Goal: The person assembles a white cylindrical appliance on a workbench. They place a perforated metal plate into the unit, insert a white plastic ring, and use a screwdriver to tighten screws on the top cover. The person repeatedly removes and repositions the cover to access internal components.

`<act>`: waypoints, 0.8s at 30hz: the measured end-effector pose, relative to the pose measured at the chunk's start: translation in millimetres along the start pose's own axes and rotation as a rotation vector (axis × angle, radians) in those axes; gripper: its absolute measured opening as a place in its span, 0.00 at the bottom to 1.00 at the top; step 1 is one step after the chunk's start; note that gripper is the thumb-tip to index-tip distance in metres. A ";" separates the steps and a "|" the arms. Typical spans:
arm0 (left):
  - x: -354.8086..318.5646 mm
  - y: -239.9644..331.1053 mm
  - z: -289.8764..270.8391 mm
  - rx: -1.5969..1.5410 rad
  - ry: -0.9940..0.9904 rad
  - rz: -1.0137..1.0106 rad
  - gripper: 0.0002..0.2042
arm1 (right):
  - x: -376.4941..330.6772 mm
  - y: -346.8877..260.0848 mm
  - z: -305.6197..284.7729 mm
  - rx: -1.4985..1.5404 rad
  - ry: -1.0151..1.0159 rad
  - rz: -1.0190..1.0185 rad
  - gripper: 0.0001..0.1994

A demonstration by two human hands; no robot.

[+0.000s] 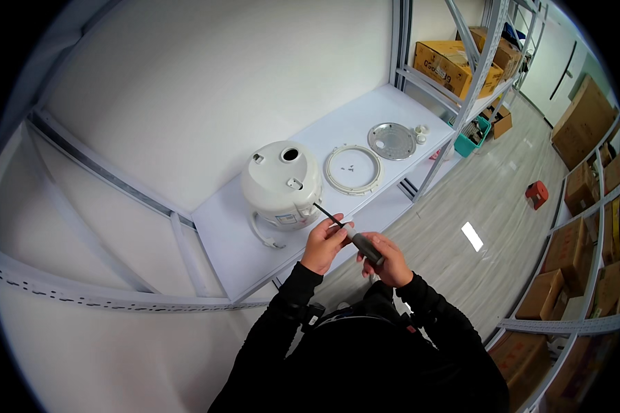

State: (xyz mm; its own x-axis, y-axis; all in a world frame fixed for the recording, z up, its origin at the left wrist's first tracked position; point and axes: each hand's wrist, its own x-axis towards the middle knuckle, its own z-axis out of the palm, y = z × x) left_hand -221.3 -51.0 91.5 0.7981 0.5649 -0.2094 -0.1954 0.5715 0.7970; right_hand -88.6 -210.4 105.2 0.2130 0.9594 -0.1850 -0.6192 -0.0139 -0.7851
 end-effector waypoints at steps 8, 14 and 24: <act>7.9 -7.7 -25.8 0.109 0.010 -0.087 0.18 | -4.5 -2.4 25.2 -1.218 0.132 -0.660 0.20; 3.2 -4.1 -14.9 0.064 -0.008 -0.001 0.17 | 0.2 4.6 13.0 -0.097 0.089 -0.053 0.27; 5.8 -7.3 -20.6 0.184 0.056 -0.026 0.18 | -2.9 -5.4 25.9 -0.833 0.058 -0.347 0.22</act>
State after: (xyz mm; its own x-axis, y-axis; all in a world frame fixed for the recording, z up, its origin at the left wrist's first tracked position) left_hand -226.9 -39.7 72.8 0.7674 0.5869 -0.2583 -0.0634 0.4703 0.8802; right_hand -105.4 -205.8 125.3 0.3379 0.9322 0.1300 0.2300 0.0521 -0.9718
